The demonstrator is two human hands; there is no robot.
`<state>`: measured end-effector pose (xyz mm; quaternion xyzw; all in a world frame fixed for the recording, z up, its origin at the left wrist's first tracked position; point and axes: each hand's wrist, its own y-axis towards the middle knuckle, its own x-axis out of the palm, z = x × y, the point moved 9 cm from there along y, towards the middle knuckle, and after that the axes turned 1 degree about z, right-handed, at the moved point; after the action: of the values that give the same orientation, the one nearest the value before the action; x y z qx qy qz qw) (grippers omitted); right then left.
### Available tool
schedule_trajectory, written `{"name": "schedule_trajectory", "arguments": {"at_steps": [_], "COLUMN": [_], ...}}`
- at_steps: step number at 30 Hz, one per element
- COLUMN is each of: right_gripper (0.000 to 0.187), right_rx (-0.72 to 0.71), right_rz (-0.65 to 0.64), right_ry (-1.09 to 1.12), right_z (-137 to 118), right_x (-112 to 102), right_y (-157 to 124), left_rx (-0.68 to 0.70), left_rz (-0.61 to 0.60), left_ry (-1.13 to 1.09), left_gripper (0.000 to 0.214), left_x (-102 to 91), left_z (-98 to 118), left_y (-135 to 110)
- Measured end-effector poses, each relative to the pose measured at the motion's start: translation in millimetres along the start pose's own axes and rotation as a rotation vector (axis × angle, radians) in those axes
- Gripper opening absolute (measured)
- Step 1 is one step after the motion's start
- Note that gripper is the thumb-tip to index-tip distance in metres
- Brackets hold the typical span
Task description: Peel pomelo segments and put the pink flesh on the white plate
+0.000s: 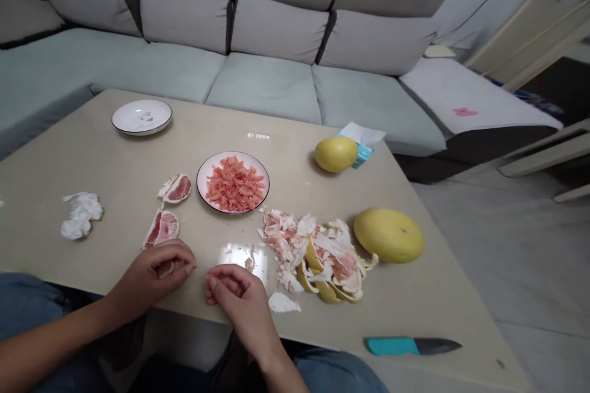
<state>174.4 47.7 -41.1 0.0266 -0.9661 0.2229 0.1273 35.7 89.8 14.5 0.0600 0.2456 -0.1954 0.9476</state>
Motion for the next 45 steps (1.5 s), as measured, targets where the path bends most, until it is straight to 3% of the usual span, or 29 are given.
{"name": "schedule_trajectory", "arguments": {"at_steps": [7, 13, 23, 33, 37, 39, 42, 45], "right_gripper": [0.029, 0.026, 0.018, 0.012, 0.007, 0.016, 0.026, 0.029], "right_rx": [-0.028, -0.092, -0.138, -0.161, -0.076, -0.043, -0.009, 0.034], "right_rz": [-0.030, -0.016, -0.030, -0.172, -0.169, -0.142, -0.088, -0.062], "right_ry": [-0.036, -0.183, -0.338, -0.487, -0.365, -0.211, -0.024, 0.092], "right_z": [0, -1, -6, -1, 1, -2, -5, -1], "right_x": [3, 6, 6, 22, 15, 7, -5, -10], "right_y": [0, -2, -4, -7, -6, -4, -1, 1], "left_rx": [-0.059, -0.004, -0.055, 0.243, 0.196, 0.109, 0.010, -0.017], "left_rz": [-0.076, -0.140, -0.141, -0.152, -0.009, 0.025, -0.030, -0.065], "left_ry": [-0.019, -0.034, 0.016, 0.211, 0.177, 0.152, 0.103, 0.063], "left_gripper": [0.018, 0.013, 0.013, 0.017, 0.017, 0.016, 0.021, 0.011], "left_x": [7.5, 13.9, 16.7, 32.5, 9.1, -1.1, -0.9, 4.4], "left_z": [-2, 4, -5, 3, 4, 0, -6, -7], "left_y": [1, 1, -2, -17, -4, 4, 8, 6]}}
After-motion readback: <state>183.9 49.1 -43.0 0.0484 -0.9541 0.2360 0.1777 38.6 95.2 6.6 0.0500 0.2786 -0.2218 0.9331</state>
